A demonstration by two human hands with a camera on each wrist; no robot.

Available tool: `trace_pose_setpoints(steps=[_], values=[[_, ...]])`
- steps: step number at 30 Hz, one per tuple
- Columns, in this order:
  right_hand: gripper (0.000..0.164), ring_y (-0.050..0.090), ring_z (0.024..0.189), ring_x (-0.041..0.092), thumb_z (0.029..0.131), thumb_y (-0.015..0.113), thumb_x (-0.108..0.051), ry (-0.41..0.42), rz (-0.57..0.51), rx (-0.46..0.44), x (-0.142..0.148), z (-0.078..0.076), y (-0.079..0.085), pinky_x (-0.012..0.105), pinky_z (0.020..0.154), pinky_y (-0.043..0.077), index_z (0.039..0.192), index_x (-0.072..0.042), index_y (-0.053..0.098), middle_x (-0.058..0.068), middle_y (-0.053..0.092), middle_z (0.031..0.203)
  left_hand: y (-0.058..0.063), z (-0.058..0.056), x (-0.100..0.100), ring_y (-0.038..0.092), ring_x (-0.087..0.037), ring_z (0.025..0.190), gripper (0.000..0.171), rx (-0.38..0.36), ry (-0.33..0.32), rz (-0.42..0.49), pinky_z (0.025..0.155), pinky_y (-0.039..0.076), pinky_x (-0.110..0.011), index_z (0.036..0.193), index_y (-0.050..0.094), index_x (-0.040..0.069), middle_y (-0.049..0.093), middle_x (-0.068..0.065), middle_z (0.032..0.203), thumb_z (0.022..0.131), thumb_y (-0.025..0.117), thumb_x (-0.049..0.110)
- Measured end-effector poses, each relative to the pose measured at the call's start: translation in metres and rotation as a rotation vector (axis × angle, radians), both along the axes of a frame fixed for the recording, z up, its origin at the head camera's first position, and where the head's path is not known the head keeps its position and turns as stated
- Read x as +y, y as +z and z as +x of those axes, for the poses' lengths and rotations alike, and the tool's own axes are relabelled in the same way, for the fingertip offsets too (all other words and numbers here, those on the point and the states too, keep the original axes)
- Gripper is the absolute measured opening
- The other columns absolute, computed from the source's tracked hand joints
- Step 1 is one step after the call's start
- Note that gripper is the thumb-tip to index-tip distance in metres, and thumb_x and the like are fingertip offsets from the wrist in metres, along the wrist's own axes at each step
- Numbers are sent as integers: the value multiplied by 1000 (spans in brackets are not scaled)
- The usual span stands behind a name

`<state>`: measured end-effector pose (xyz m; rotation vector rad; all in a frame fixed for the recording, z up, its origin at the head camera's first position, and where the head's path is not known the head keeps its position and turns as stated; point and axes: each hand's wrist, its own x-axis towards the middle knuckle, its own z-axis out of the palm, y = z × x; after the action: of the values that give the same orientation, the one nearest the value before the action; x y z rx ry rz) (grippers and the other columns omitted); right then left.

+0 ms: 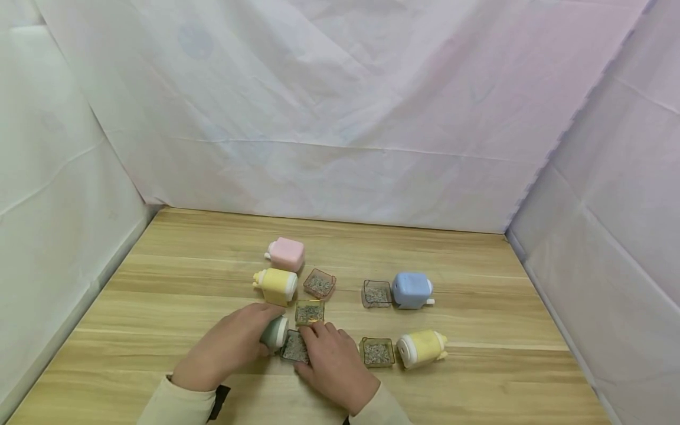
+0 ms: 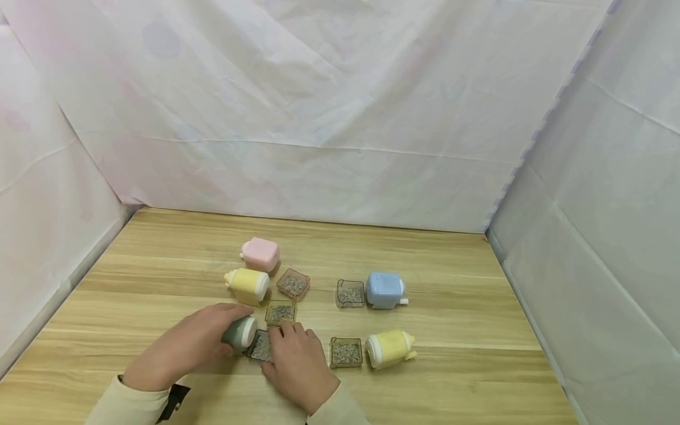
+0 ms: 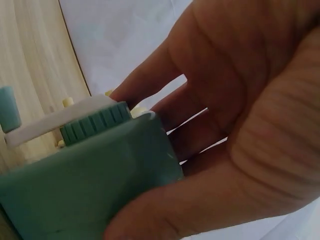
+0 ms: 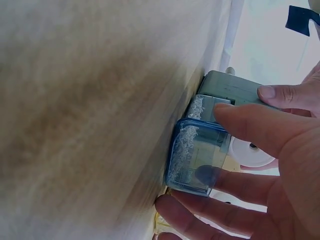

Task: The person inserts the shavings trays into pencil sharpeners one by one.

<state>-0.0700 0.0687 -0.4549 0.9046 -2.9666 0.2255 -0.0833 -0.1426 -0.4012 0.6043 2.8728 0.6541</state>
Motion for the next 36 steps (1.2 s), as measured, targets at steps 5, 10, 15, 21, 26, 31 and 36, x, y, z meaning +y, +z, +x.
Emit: trace_pose_setpoints(steps=[5,10,15,21,26,31,36], values=[[54,69,105,18,94,82,-47,3,-12,1,0,-1,0,34,83,60,134,-14,69,2,73,124,-2,-3,-1,71,-23,107,61,16,-45,11,97,60,-49,122,73,6,76,-4,117,67,98,-5],[55,70,107,18,93,84,-44,9,-39,-9,-3,-2,0,34,84,61,135,-11,70,3,73,123,-3,-6,-2,70,-18,101,58,25,-64,16,92,61,-47,116,74,10,75,1,110,66,98,-4],[53,71,106,17,92,84,-40,22,-83,-6,-7,-4,2,33,85,62,133,-9,71,4,74,121,-3,-6,-1,70,-18,100,60,24,-63,25,91,61,-47,114,74,11,75,1,108,62,98,-6],[48,70,100,14,92,84,-38,26,-104,-11,-12,-6,1,29,80,61,129,-9,71,4,73,116,-4,-6,-2,70,-17,99,60,29,-72,33,90,61,-46,112,74,13,75,2,107,60,99,-6],[48,68,99,12,93,84,-34,19,-156,-84,-14,-8,0,26,79,61,129,-6,70,5,71,116,-6,-7,-3,70,-15,98,60,40,-73,29,90,61,-44,111,74,14,75,4,107,60,100,-5],[48,66,97,13,93,85,-31,14,-213,-156,-18,-7,0,26,80,60,128,-4,68,7,69,114,-6,-9,-5,68,-13,96,59,36,-87,37,86,60,-41,111,74,15,74,6,105,61,99,-6],[52,67,99,11,94,86,-34,10,-244,-180,-24,-6,-1,25,86,61,130,-2,66,7,68,114,-5,-8,-6,64,-10,93,59,26,-98,60,82,58,-37,108,74,15,72,8,102,61,96,-10]])
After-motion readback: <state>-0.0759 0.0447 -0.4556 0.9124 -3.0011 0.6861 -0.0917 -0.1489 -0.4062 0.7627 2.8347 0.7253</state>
